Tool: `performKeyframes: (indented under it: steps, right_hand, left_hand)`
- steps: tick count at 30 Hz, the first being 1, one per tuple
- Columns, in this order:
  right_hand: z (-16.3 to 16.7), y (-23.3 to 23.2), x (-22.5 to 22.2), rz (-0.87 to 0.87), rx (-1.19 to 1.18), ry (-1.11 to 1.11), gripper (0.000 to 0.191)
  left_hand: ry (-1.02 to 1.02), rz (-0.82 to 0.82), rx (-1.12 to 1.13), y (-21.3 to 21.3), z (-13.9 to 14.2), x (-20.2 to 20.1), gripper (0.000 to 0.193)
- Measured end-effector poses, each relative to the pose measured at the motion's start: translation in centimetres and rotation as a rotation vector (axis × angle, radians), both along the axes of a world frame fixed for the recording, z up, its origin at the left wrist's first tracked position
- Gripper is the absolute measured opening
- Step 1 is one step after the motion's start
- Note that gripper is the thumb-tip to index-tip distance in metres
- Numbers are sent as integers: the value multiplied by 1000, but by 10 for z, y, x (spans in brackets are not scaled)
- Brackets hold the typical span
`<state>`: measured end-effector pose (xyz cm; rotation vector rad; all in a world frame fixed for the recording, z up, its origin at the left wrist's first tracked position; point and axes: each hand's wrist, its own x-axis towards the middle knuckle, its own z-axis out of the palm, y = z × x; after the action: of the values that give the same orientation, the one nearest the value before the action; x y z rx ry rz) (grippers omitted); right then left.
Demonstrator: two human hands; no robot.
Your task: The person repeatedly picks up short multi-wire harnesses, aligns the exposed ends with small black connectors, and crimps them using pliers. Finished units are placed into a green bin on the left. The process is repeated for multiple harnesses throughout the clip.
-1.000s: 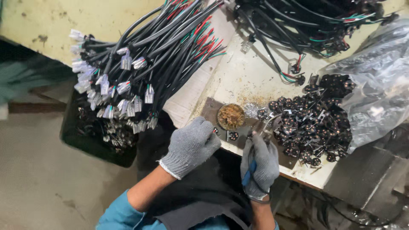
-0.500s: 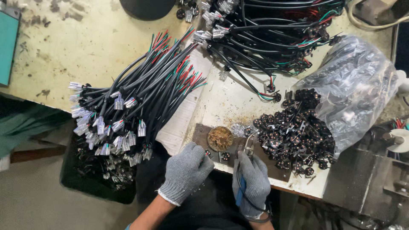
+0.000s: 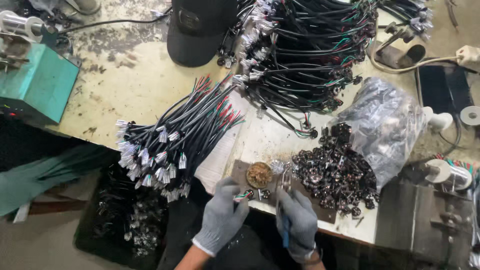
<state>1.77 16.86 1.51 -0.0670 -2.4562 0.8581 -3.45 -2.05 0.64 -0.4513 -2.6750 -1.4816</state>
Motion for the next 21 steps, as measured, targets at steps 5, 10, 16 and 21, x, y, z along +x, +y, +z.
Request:
performKeyframes:
  steps: [5,10,16,21]
  right_hand:
    - [-32,6,9,-51,62,63,31]
    - [-20,9,1,-13,-9,60,37]
    - [-15,14,-1,79,-22,101,30]
    - [-23,5,8,-52,13,66,30]
  left_hand:
    - [-138,27,113,-49,-38,29,37]
    - [-179,-713,-733,-65,63,-18,34]
    - [1106,-420,-444,111,197,-176,24]
    - [1193,-64,-643,122,151,-211,56]
